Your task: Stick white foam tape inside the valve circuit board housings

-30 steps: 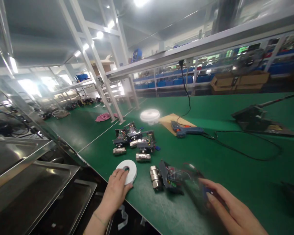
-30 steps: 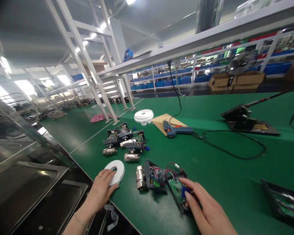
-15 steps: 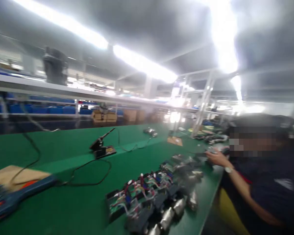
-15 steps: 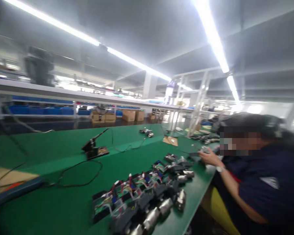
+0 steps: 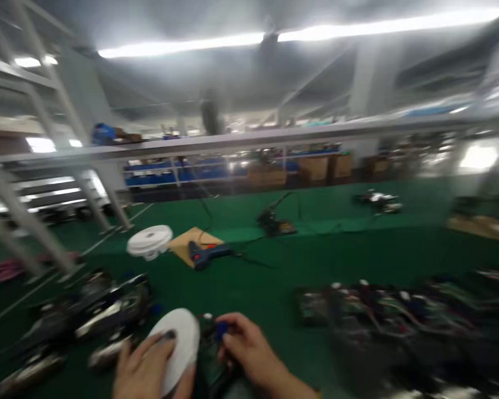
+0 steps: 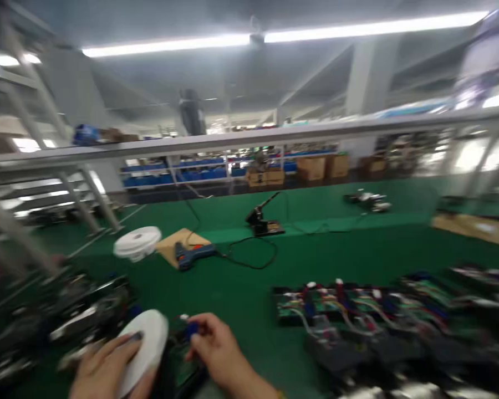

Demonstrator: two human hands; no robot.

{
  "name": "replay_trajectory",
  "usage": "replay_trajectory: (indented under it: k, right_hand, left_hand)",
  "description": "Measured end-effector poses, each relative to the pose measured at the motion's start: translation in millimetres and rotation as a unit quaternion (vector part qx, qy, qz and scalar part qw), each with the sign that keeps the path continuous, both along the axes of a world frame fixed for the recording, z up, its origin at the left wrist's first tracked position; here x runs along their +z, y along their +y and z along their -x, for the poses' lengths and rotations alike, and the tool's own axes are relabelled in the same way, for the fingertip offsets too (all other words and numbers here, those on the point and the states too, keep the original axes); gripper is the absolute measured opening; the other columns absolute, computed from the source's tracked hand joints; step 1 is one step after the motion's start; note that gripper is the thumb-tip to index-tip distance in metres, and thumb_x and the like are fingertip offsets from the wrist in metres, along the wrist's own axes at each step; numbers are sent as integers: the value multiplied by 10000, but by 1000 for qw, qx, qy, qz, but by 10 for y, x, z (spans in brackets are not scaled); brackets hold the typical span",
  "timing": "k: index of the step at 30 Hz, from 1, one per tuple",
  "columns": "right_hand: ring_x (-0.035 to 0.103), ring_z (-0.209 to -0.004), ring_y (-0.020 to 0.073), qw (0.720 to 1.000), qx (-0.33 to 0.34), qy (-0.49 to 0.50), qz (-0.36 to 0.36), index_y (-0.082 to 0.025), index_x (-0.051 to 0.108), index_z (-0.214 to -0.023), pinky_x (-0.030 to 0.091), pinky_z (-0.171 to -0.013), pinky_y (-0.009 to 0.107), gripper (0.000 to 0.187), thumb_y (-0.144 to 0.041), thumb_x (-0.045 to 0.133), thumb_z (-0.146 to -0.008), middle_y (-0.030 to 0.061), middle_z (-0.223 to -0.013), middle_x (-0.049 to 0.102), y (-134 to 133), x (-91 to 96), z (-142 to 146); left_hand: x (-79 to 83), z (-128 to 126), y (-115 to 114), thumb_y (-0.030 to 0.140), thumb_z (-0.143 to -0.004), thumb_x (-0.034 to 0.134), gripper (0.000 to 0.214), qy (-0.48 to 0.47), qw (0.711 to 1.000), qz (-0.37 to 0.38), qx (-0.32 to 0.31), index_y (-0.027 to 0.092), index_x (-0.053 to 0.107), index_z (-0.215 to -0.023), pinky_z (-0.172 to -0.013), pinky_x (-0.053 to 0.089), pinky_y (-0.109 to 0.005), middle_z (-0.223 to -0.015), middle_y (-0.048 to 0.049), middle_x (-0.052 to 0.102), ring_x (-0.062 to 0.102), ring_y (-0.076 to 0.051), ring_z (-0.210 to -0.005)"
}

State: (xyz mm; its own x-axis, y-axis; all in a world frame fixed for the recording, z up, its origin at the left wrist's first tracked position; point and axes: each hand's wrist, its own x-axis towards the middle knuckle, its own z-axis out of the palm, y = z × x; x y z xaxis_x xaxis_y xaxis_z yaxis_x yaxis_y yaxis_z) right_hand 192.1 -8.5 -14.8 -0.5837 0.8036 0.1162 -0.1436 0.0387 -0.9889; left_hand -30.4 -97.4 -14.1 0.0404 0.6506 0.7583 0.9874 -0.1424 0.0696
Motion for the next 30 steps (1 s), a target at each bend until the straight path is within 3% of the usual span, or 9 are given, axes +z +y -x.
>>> replay_trajectory:
  k: [1, 3, 6, 11, 15, 18, 30]
  right_hand:
    - [653, -777, 165, 999, 28, 25, 15, -163, 586, -1218, 555, -754, 339, 476, -544, 630, -937, 30, -909, 662, -70, -57, 203]
    - [652, -810, 174, 996, 58, 58, 31, -185, 585, -1207, 529, -806, 339, 529, -604, 653, -891, 35, -918, 663, -141, -127, 388]
    - [650, -872, 197, 997, 63, 53, 6, -199, 608, -1158, 513, -836, 343, 461, -582, 642, -903, 65, -1013, 674, -133, -159, 347]
    - [642, -876, 222, 994, 40, -20, -96, -177, 657, -1041, 496, -801, 330, 336, -490, 584, -944, 70, -949, 700, -163, -36, 234]
    - [647, -861, 214, 988, 37, -44, -145, -177, 677, -1015, 480, -800, 315, 288, -424, 539, -960, 62, -941, 716, -201, 80, 257]
    - [647, -857, 215, 987, 28, -51, -149, -177, 682, -1017, 478, -796, 316, 269, -397, 543, -950, 60, -935, 716, -201, 100, 269]
    - [660, -871, 223, 984, 36, -60, -164, -181, 676, -1005, 486, -804, 329, 261, -395, 534, -959, 60, -943, 722, -210, 110, 335]
  left_hand:
    - [69, 92, -186, 531, -922, 591, 375, 42, 998, 30, 26, 216, 609, -1124, -987, 453, -618, -1072, -80, 675, 607, -315, -1070]
    - [180, 129, -346, 486, -918, 578, 339, 93, 990, 84, 64, 221, 599, -1128, -980, 412, -687, -1075, -90, 691, 598, -355, -1094]
    - [242, 45, -284, 443, -919, 577, 310, 85, 986, 115, 89, 214, 591, -1126, -983, 403, -713, -1096, -99, 690, 598, -359, -1111]
    - [225, 19, -205, 474, -914, 599, 341, 80, 984, 143, 71, 205, 613, -1124, -968, 437, -731, -1112, -115, 688, 607, -370, -1110]
    - [241, 61, -230, 486, -925, 598, 368, 74, 981, 167, 67, 191, 631, -1143, -966, 508, -638, -1132, -127, 683, 602, -354, -1134]
    - [265, 56, -237, 469, -930, 596, 355, 62, 979, 184, 62, 198, 627, -1158, -936, 546, -603, -1136, -115, 682, 594, -346, -1149]
    - [317, -9, -263, 432, -922, 608, 326, 39, 980, 184, 60, 208, 620, -1159, -1008, 442, -746, -1157, -100, 679, 588, -355, -1151]
